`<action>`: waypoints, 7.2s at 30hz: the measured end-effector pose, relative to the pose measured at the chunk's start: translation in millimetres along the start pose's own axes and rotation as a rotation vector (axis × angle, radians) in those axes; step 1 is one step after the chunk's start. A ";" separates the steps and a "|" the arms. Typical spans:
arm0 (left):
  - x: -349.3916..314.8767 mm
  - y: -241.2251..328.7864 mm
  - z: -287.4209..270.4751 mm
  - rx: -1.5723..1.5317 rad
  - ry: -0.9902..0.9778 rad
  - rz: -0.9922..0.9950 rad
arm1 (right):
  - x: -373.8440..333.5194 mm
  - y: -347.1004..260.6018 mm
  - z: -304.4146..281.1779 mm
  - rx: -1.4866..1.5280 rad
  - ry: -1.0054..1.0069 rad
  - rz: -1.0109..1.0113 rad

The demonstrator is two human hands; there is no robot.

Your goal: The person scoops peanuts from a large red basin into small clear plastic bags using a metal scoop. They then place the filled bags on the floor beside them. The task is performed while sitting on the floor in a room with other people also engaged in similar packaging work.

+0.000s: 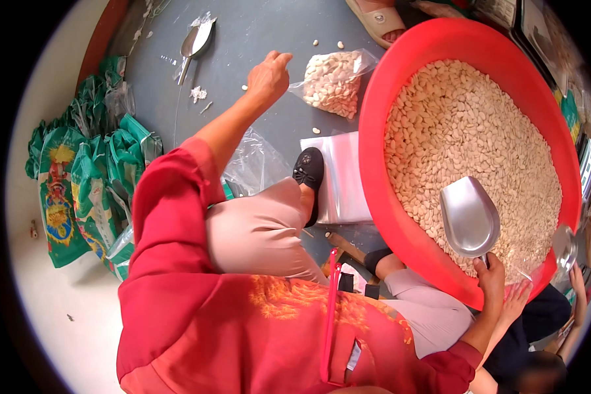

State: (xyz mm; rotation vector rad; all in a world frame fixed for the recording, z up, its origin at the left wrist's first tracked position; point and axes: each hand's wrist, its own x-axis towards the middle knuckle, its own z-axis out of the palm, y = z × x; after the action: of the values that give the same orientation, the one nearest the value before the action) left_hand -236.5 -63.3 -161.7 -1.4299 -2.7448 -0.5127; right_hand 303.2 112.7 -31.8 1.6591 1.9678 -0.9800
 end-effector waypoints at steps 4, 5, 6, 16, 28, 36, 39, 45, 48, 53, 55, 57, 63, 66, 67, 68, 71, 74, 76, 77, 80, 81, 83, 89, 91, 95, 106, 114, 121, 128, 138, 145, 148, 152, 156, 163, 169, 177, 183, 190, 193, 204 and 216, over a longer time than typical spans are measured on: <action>-26.7 75.5 8.3 0.153 -0.981 0.390 | -13.1 -2.9 -3.8 -0.143 0.096 -0.139; -43.1 93.7 26.9 0.241 -1.208 0.579 | -13.3 -5.4 -3.9 -0.162 0.101 -0.149; -65.8 93.8 54.3 0.049 -1.117 0.660 | -17.3 -9.7 -7.8 -0.187 0.113 -0.140; -142.1 157.7 195.8 0.081 -1.176 0.376 | -35.7 -9.4 -15.2 -0.178 0.111 -0.174; -165.4 145.6 130.2 -0.353 -0.677 -0.107 | -53.0 3.4 -19.4 -0.219 0.152 -0.264; -118.4 115.4 12.4 -1.015 -0.128 -0.668 | -64.0 6.1 -17.3 -0.315 0.147 -0.292; -96.7 122.2 -49.9 -1.053 -0.125 -0.547 | -63.1 15.5 -12.7 -0.318 0.180 -0.252; -75.0 171.1 -165.7 -1.128 -0.393 -0.190 | -47.4 11.5 3.5 -0.610 0.296 -0.232; -66.9 185.9 -173.2 -1.253 -0.590 -0.097 | -7.8 15.6 35.8 -0.814 0.238 -0.254; -60.1 204.5 -158.2 -1.491 -0.703 -0.066 | 12.5 17.7 41.5 -0.880 0.189 -0.186; -60.4 206.0 -145.9 -1.512 -0.787 -0.053 | 1.4 -14.7 45.4 -0.655 0.239 -0.287; -62.9 226.6 -141.3 -1.495 -0.863 -0.044 | 21.7 -19.9 56.1 -0.089 0.148 -0.584; -71.9 238.3 -122.6 -1.249 -0.995 0.018 | -31.5 -120.5 88.3 1.519 -0.787 -0.426; -71.0 238.7 -126.1 -1.074 -0.977 0.045 | -34.5 -134.8 81.6 1.741 -0.491 -0.360; -70.2 238.8 -126.6 -1.041 -0.977 0.031 | -31.7 -133.2 79.3 1.723 -0.476 -0.407; -70.3 238.7 -125.5 -1.007 -0.977 0.017 | -27.8 -128.0 75.8 1.704 -0.461 -0.454; -72.4 242.3 -122.4 -0.960 -1.003 -0.059 | -23.8 -125.9 69.2 1.611 -0.266 -0.525; -76.5 252.5 -116.9 -0.794 -0.942 -0.150 | -24.0 -125.3 66.7 1.281 0.108 -0.623; -77.8 257.3 -110.2 -0.627 -0.588 0.080 | -22.1 -122.0 62.6 0.885 0.395 -0.749; -78.5 259.9 -108.0 -0.540 -0.409 0.190 | -24.0 -120.9 61.0 0.813 0.439 -0.734; -91.0 276.1 -117.8 -0.957 -0.701 0.061 | -35.1 -124.4 59.5 0.730 0.469 -0.704; -96.0 283.1 -117.9 -1.101 -0.817 0.003 | -39.3 -127.3 58.8 0.824 0.429 -0.726; -110.5 293.4 -107.7 -1.230 -0.954 -0.040 | -45.3 -134.0 59.6 1.013 0.337 -0.770; -122.6 294.6 -99.8 -1.263 -0.936 -0.005 | -46.6 -137.0 59.2 1.488 0.046 -0.600; -118.7 290.7 -97.6 -1.277 -0.941 -0.008 | -48.0 -138.7 60.1 1.451 0.145 -0.597; -106.3 279.0 -107.3 -1.417 -0.771 -0.135 | -51.0 -131.7 50.8 1.300 0.260 -0.484; -115.1 288.9 -98.5 -1.425 -0.949 -0.069 | -57.6 -137.0 61.9 1.448 0.006 -0.630; -100.9 280.8 -104.9 -1.481 -0.753 -0.131 | -20.6 -106.8 47.3 1.470 0.318 -0.384; -85.0 275.7 -141.1 -1.735 -0.553 -0.028 | 21.8 -82.3 63.9 1.309 0.497 -0.166; -92.5 264.3 -132.3 -0.348 -0.446 0.781 | 4.3 -96.1 63.1 1.239 0.496 -0.437; -74.8 267.0 -105.6 -0.274 -0.566 0.231 | 40.9 -44.3 90.4 0.736 0.649 -0.342; -77.5 277.1 -106.2 -0.605 -0.530 0.258 | 31.7 -22.5 47.1 0.392 0.370 -0.107; -71.9 263.5 -83.2 -0.544 -0.374 0.400 | 54.8 32.3 19.8 -0.328 0.360 -0.033; -69.3 274.4 -93.5 -0.653 -0.414 0.229 | 61.8 84.7 21.4 -0.482 -0.071 0.043; -62.9 291.1 -110.3 -0.589 -0.512 0.034 | 68.5 98.2 50.4 -0.209 -0.195 -0.088; -64.7 274.8 -115.6 -0.637 -0.492 0.136 | 22.6 109.0 -24.9 0.196 -0.081 -0.003; -66.1 280.4 -95.2 -0.509 -0.441 0.187 | 128.5 168.9 6.9 0.124 0.317 -0.022; -56.4 299.0 -80.0 -0.373 -0.495 0.128 | 256.8 63.7 42.7 0.502 0.479 0.102; -47.0 301.9 -62.5 -0.453 -0.449 0.186 | 201.7 80.4 26.1 0.623 0.328 0.077; -32.7 326.0 -56.2 -0.587 -0.724 -0.097 | 71.6 90.9 -31.0 0.560 0.210 -0.095; -32.2 344.2 -59.1 -0.629 -0.734 -0.047 | 13.8 90.7 -40.1 0.554 0.131 -0.159; -86.0 376.4 -51.9 -0.949 -0.731 0.267 | -33.7 -17.3 -27.7 -0.138 0.075 -0.351; -59.4 304.9 -92.7 -1.349 -0.791 -0.204 | -60.6 -30.3 -63.3 -0.360 0.192 -0.269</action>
State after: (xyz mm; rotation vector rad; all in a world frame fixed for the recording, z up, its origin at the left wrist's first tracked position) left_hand 28.2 24.6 3.6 -1.6676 -3.1063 -2.6847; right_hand 296.8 114.3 60.7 1.3538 2.3739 -0.5180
